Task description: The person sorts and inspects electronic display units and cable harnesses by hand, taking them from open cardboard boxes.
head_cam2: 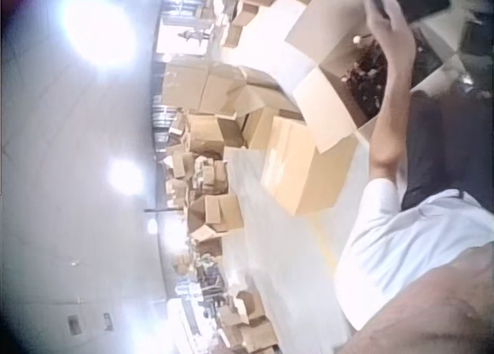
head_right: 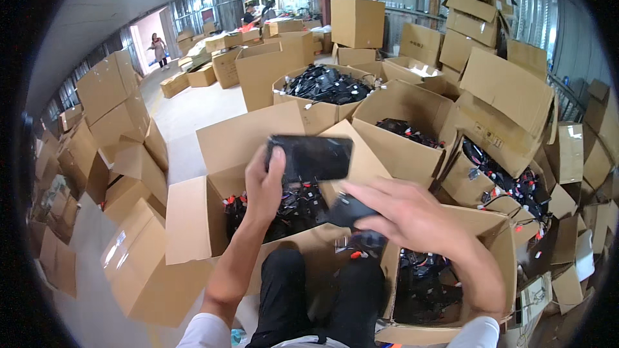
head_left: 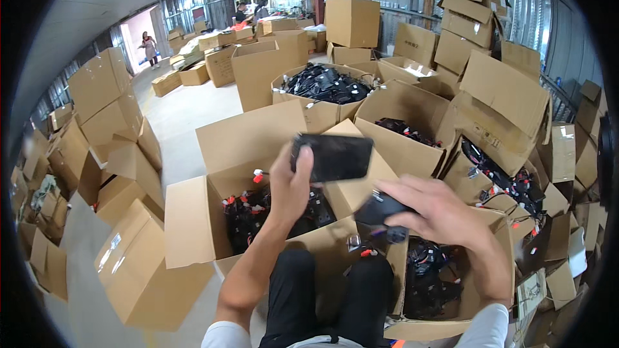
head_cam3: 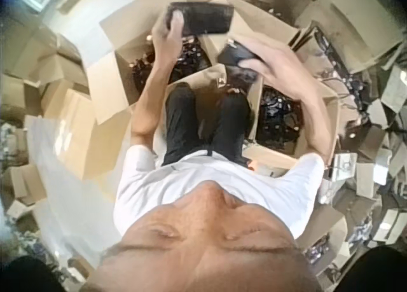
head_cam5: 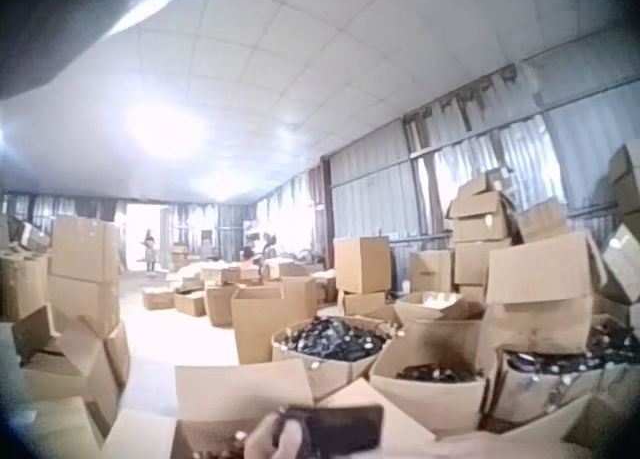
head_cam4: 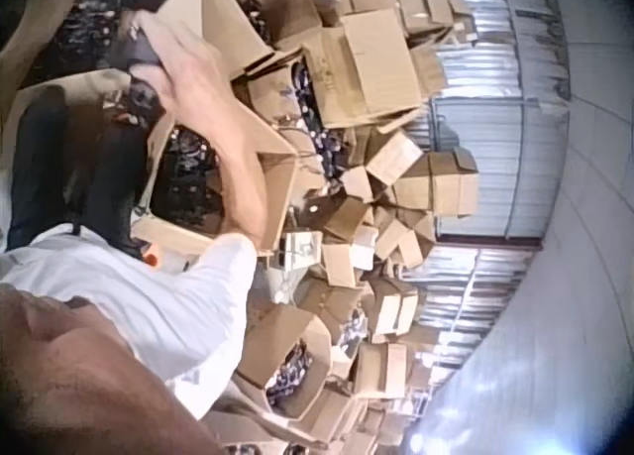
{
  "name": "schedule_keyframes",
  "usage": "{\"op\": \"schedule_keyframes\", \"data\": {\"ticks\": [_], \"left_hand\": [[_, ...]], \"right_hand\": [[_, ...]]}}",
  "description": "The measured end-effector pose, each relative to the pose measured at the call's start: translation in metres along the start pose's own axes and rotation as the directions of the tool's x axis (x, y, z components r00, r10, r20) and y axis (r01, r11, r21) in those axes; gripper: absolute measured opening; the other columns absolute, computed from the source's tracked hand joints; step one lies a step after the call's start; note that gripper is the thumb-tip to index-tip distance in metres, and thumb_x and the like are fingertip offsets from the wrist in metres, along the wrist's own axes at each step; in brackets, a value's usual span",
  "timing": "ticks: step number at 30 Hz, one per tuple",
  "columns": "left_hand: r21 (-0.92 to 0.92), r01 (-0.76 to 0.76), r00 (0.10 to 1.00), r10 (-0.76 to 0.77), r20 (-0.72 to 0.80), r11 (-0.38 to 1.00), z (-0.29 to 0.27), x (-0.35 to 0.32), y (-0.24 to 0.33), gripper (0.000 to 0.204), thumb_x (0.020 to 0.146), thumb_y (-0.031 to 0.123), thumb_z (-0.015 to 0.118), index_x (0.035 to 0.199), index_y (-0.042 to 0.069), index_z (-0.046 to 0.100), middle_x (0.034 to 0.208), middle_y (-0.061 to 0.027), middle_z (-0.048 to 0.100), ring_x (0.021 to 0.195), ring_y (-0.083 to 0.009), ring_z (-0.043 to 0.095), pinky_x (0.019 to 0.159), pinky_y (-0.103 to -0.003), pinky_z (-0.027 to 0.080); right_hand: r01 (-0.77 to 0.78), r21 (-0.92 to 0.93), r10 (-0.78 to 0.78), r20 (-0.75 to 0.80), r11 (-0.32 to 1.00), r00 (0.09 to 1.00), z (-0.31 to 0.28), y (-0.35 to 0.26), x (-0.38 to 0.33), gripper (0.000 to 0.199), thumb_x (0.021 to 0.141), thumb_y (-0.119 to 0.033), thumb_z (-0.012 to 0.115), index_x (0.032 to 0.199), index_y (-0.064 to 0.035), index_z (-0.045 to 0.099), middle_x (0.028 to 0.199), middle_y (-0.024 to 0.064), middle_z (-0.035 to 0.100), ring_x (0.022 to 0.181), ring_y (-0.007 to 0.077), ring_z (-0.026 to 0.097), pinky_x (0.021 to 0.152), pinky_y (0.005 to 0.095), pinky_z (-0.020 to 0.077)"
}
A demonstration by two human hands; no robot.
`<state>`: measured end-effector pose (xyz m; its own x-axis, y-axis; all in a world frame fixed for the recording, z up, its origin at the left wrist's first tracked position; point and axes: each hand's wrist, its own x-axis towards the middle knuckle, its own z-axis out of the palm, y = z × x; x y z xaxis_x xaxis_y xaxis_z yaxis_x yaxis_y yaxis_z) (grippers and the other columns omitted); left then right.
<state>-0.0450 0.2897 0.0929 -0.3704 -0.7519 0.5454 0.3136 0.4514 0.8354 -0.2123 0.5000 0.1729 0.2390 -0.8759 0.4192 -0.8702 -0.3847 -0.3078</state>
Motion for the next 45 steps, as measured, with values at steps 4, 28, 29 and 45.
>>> {"op": "schedule_keyframes", "data": {"ticks": [4,28,29,45], "left_hand": [[-0.097,0.114,0.972,-0.091,0.216,0.989,0.000,-0.036,-0.009,0.034,0.104,0.025,0.050,0.121,-0.004,0.056,0.102,-0.0055,0.064,0.095,-0.0124,0.057,0.086,-0.028,0.047],[0.282,0.054,0.996,-0.034,-0.077,0.958,-0.233,0.018,-0.081,0.027,0.099,0.015,0.062,0.119,-0.004,0.060,0.103,-0.0067,0.067,0.097,-0.0117,0.062,0.084,-0.029,0.050],[0.354,0.128,0.988,-0.086,-0.130,0.927,-0.256,-0.004,-0.107,0.025,0.098,0.014,0.063,0.115,-0.004,0.062,0.101,-0.0089,0.068,0.097,-0.0142,0.064,0.083,-0.031,0.051],[0.862,0.100,0.992,-0.113,-0.050,0.498,-0.308,-0.136,-0.214,0.017,0.081,0.007,0.073,0.096,0.002,0.066,0.099,-0.0139,0.069,0.101,-0.0314,0.065,0.095,-0.043,0.046]], "right_hand": [[0.062,0.132,-0.055,-0.059,0.989,0.997,0.030,0.007,0.050,0.056,0.083,-0.015,0.077,0.133,-0.0001,0.055,0.112,0.0179,0.060,0.098,0.0359,0.061,0.083,0.0424,0.0502],[0.098,0.228,0.066,-0.616,0.969,0.785,0.097,0.058,0.217,0.051,0.087,-0.028,0.079,0.121,0.0041,0.059,0.105,0.0065,0.068,0.096,0.0150,0.065,0.089,0.0270,0.0510],[0.022,0.194,0.084,-0.521,0.981,0.850,0.105,0.065,0.210,0.055,0.085,-0.028,0.081,0.122,0.0054,0.058,0.106,0.0071,0.067,0.097,0.0160,0.065,0.090,0.0279,0.0514],[-0.903,0.114,0.496,0.803,0.415,0.329,0.442,0.206,0.146,0.054,0.079,-0.031,0.084,0.112,0.0060,0.061,0.102,0.0121,0.066,0.094,0.0188,0.063,0.083,0.0319,0.0518]]}}
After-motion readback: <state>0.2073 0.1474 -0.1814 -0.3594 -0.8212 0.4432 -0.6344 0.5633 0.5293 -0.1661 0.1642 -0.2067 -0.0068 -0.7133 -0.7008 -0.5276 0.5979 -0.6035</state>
